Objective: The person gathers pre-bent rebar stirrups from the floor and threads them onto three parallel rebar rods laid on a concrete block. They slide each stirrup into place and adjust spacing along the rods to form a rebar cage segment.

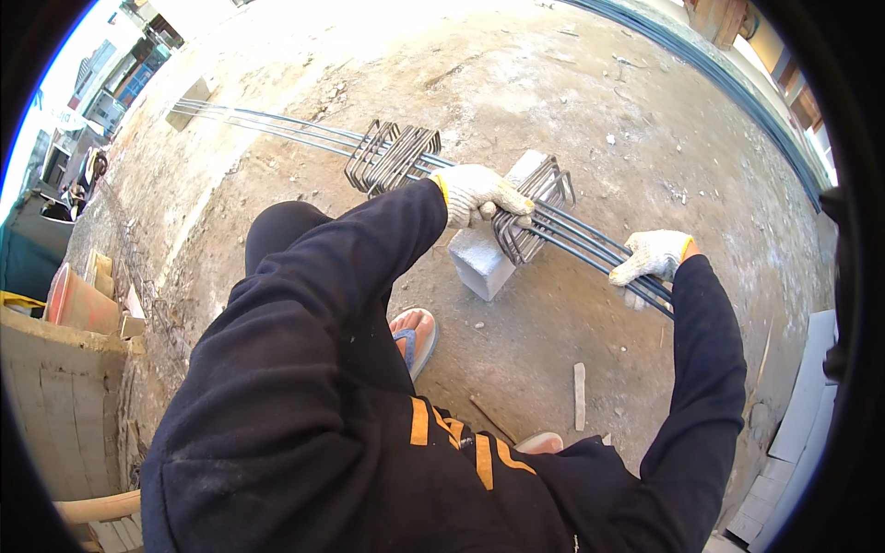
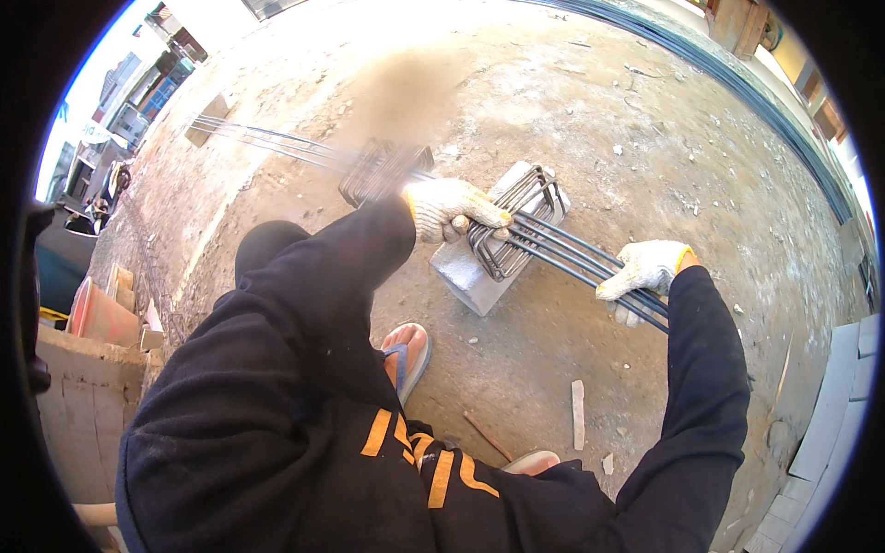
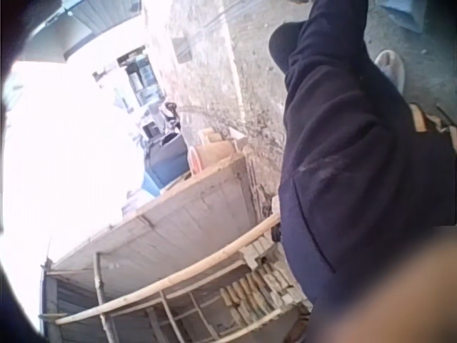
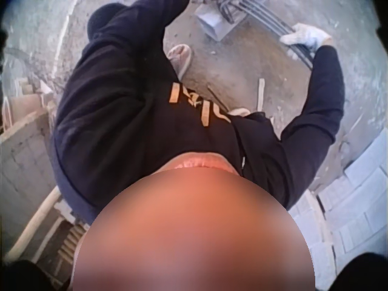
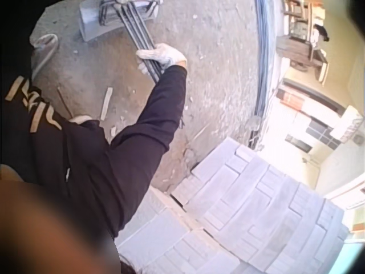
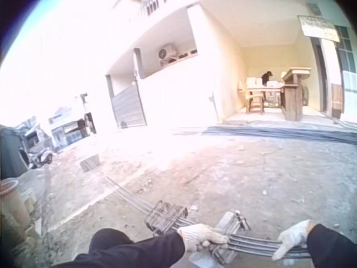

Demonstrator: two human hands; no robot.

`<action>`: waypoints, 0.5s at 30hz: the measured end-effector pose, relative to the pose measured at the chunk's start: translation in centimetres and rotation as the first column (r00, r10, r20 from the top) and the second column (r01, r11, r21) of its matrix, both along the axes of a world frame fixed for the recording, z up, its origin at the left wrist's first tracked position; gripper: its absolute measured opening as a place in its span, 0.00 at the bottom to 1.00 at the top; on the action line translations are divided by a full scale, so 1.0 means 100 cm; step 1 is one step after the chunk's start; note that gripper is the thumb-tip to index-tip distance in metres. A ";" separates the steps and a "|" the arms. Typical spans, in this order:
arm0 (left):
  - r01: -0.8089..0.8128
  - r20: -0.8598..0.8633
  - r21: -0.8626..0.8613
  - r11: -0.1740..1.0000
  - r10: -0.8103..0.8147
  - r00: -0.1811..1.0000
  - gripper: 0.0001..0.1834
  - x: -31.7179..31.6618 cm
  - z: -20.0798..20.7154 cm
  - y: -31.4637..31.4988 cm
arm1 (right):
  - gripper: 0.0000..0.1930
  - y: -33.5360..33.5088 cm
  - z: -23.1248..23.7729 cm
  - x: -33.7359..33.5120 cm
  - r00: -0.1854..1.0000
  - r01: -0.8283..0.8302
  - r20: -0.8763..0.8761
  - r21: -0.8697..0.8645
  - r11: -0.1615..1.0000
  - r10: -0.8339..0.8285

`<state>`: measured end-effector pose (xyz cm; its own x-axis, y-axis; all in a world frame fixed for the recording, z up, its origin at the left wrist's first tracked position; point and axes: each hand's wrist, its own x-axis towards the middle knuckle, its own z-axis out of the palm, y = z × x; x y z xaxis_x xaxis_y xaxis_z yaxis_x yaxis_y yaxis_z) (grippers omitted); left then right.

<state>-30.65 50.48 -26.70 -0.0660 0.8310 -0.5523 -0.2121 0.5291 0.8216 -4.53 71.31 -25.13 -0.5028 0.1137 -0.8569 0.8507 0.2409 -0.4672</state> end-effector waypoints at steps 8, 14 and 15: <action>0.031 0.215 -0.005 1.000 -0.029 0.976 0.05 0.039 -0.015 0.013 | 0.16 -0.009 0.014 0.000 0.999 -0.003 0.037 0.039 0.999 0.002; 0.072 0.078 0.167 0.983 -0.086 0.993 0.08 0.018 0.012 0.016 | 0.17 -0.014 0.037 0.002 0.999 0.022 0.033 0.094 0.995 -0.025; 0.105 0.058 0.146 0.984 -0.114 0.992 0.09 0.003 0.018 0.014 | 0.16 -0.014 0.041 0.002 1.000 0.024 0.005 0.070 0.997 -0.025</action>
